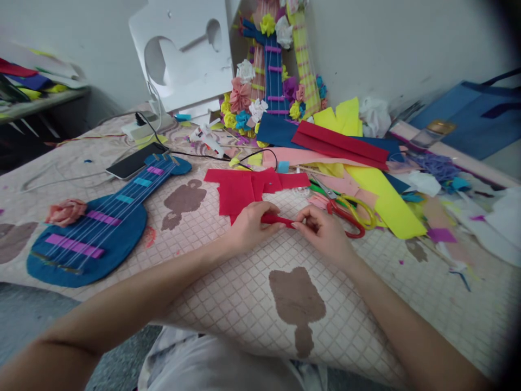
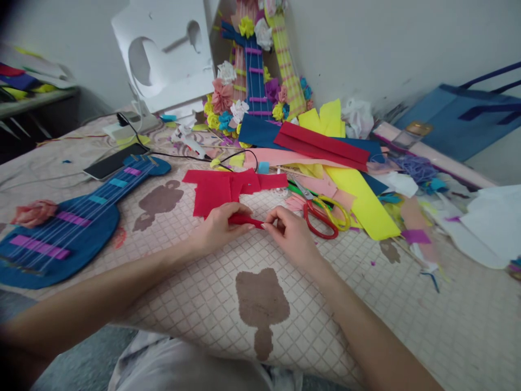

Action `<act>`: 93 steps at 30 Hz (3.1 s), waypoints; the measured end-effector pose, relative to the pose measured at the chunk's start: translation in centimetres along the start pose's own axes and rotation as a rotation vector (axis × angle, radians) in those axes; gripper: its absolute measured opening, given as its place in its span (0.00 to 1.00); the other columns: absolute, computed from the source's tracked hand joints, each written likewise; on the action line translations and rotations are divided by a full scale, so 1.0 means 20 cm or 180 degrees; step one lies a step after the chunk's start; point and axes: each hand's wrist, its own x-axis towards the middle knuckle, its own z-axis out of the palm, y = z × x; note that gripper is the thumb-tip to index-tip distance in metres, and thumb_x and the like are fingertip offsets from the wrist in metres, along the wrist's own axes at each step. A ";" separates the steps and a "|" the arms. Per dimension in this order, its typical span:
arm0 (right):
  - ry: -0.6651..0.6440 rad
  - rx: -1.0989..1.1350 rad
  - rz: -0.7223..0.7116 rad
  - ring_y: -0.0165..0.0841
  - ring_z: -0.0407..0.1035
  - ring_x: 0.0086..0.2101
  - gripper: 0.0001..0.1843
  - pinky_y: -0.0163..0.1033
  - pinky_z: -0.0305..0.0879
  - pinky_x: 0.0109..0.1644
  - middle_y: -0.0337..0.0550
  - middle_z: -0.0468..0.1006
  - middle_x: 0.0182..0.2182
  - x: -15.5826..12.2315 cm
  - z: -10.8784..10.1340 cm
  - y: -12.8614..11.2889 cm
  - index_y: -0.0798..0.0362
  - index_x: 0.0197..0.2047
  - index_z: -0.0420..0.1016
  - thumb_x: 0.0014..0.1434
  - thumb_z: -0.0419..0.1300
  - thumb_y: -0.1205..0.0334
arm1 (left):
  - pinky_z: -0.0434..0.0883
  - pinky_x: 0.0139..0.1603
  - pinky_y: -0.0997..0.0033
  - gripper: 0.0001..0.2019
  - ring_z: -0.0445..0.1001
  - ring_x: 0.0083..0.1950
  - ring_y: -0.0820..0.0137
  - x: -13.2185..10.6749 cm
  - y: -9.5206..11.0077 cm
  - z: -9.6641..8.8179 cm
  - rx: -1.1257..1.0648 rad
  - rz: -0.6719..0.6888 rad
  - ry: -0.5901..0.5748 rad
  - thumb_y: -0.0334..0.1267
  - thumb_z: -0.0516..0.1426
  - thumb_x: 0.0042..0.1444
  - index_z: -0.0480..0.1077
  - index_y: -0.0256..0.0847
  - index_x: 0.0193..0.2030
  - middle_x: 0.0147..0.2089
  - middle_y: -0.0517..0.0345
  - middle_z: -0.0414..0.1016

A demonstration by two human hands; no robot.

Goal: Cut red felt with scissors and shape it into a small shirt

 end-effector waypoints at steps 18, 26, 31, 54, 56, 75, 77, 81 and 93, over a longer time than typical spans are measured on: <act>0.0030 0.0195 -0.0187 0.33 0.68 0.34 0.02 0.38 0.63 0.37 0.39 0.74 0.32 -0.03 0.03 -0.06 0.50 0.35 0.71 0.57 0.59 0.62 | 0.69 0.38 0.74 0.06 0.73 0.35 0.72 -0.02 0.06 -0.01 -0.0900 -0.0412 -0.0190 0.37 0.60 0.53 0.74 0.35 0.33 0.32 0.56 0.77; 0.0072 0.0461 -0.0023 0.30 0.67 0.29 0.02 0.35 0.60 0.30 0.38 0.75 0.30 -0.04 0.04 -0.07 0.51 0.34 0.71 0.58 0.58 0.63 | 0.68 0.37 0.75 0.10 0.74 0.35 0.73 -0.03 0.05 -0.01 -0.0888 -0.0553 -0.0093 0.41 0.59 0.55 0.75 0.35 0.34 0.33 0.56 0.78; 0.0145 0.0797 0.0158 0.31 0.67 0.29 0.06 0.36 0.62 0.31 0.39 0.74 0.28 -0.04 0.05 -0.05 0.52 0.33 0.73 0.57 0.60 0.58 | 0.68 0.32 0.76 0.10 0.73 0.30 0.74 -0.03 0.06 -0.02 -0.1018 -0.0735 -0.0105 0.41 0.59 0.55 0.76 0.35 0.34 0.29 0.56 0.77; -0.0303 0.0925 0.0332 0.32 0.69 0.31 0.09 0.38 0.65 0.35 0.40 0.77 0.30 -0.04 0.02 -0.03 0.51 0.35 0.74 0.57 0.60 0.54 | 0.74 0.32 0.76 0.08 0.78 0.30 0.73 -0.04 0.07 0.00 -0.1776 -0.1234 -0.0464 0.37 0.61 0.53 0.75 0.34 0.35 0.29 0.55 0.79; -0.0229 0.0826 0.0272 0.31 0.67 0.29 0.08 0.38 0.63 0.33 0.39 0.75 0.28 -0.04 0.02 -0.03 0.51 0.32 0.73 0.58 0.58 0.56 | 0.75 0.34 0.75 0.09 0.78 0.33 0.71 -0.04 0.08 0.00 -0.1662 -0.1149 -0.0445 0.36 0.62 0.51 0.75 0.35 0.37 0.32 0.54 0.80; 0.0299 0.0784 0.0344 0.30 0.62 0.25 0.09 0.36 0.59 0.28 0.37 0.70 0.24 -0.05 0.02 0.01 0.51 0.32 0.70 0.58 0.58 0.54 | 0.74 0.32 0.75 0.17 0.78 0.32 0.72 -0.02 0.03 -0.04 -0.2380 -0.1598 -0.0055 0.48 0.59 0.54 0.71 0.33 0.38 0.36 0.50 0.79; 0.0183 0.0757 0.0304 0.30 0.62 0.25 0.09 0.36 0.59 0.28 0.37 0.70 0.24 -0.05 0.02 0.01 0.51 0.32 0.70 0.58 0.58 0.55 | 0.74 0.32 0.76 0.17 0.78 0.33 0.72 -0.01 0.03 -0.05 -0.2160 -0.1414 -0.0001 0.47 0.61 0.52 0.71 0.34 0.40 0.36 0.52 0.79; 0.0017 0.0784 0.0232 0.31 0.64 0.27 0.09 0.36 0.60 0.30 0.38 0.72 0.26 -0.05 0.03 -0.02 0.51 0.32 0.71 0.59 0.58 0.55 | 0.74 0.33 0.75 0.16 0.78 0.32 0.72 -0.02 0.04 -0.04 -0.2101 -0.1282 -0.0328 0.45 0.64 0.48 0.72 0.32 0.35 0.30 0.53 0.78; -0.0183 0.1044 0.0480 0.31 0.66 0.26 0.08 0.37 0.62 0.30 0.38 0.74 0.25 -0.04 0.06 -0.04 0.51 0.31 0.72 0.56 0.60 0.55 | 0.74 0.35 0.75 0.10 0.77 0.31 0.73 -0.04 0.04 0.00 -0.1942 -0.1021 -0.0141 0.41 0.61 0.51 0.74 0.33 0.33 0.30 0.54 0.78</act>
